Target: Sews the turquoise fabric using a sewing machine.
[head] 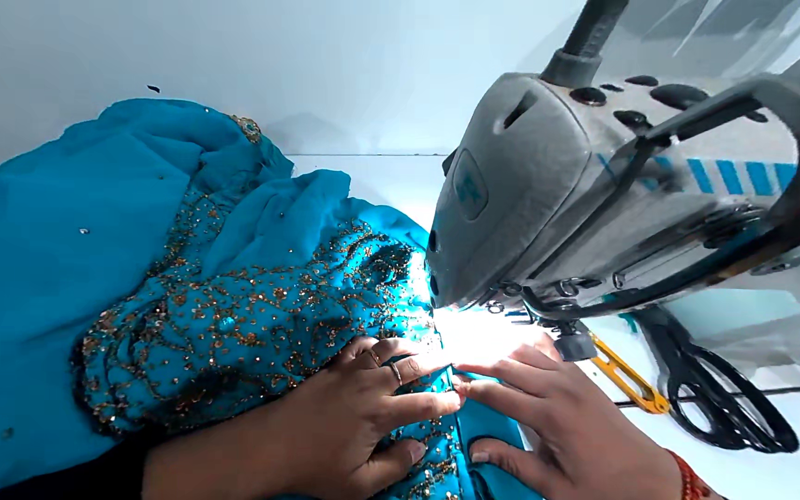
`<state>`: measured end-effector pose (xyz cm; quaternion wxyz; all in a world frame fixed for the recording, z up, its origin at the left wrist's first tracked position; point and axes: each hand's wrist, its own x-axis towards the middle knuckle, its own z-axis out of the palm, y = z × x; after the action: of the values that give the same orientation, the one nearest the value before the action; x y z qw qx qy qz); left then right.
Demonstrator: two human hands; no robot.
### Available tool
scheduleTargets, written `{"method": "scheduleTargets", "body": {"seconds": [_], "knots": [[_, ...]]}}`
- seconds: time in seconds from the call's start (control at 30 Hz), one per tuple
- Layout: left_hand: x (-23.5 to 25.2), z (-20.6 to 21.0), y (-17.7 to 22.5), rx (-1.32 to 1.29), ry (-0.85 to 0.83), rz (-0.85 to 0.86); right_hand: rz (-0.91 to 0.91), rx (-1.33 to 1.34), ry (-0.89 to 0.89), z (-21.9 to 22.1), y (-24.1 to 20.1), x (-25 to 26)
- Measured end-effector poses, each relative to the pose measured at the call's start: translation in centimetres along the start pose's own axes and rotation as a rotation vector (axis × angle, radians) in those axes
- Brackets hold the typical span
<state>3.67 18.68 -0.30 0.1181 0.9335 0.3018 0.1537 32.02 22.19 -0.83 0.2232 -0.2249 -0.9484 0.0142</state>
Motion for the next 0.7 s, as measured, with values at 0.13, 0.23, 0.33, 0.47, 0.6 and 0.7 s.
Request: {"method": "scheduleTargets", "body": {"seconds": [0.13, 0.23, 0.33, 0.47, 0.6, 0.7], "knots": [[0.0, -0.2, 0.1, -0.019, -0.016, -0.014, -0.001, -0.002, 0.013, 0.1, 0.0, 0.0], [0.1, -0.3, 0.1, 0.02, -0.024, 0.0, 0.009, 0.048, 0.013, 0.2, 0.1, 0.1], [0.4, -0.5, 0.1, 0.042, -0.032, 0.024, 0.096, 0.202, 0.07, 0.3, 0.8, 0.2], [0.5, -0.3, -0.1, 0.011, -0.047, 0.031, 0.451, 0.099, 0.21, 0.8, 1.6, 1.5], [0.3, -0.1, -0.2, 0.015, -0.046, 0.031, 0.784, 0.203, -0.137, 0.2, 2.4, 4.1], [0.3, -0.1, -0.1, 0.068, -0.053, 0.046, 0.668, 0.224, -0.287, 2.5, 5.1, 4.0]]}}
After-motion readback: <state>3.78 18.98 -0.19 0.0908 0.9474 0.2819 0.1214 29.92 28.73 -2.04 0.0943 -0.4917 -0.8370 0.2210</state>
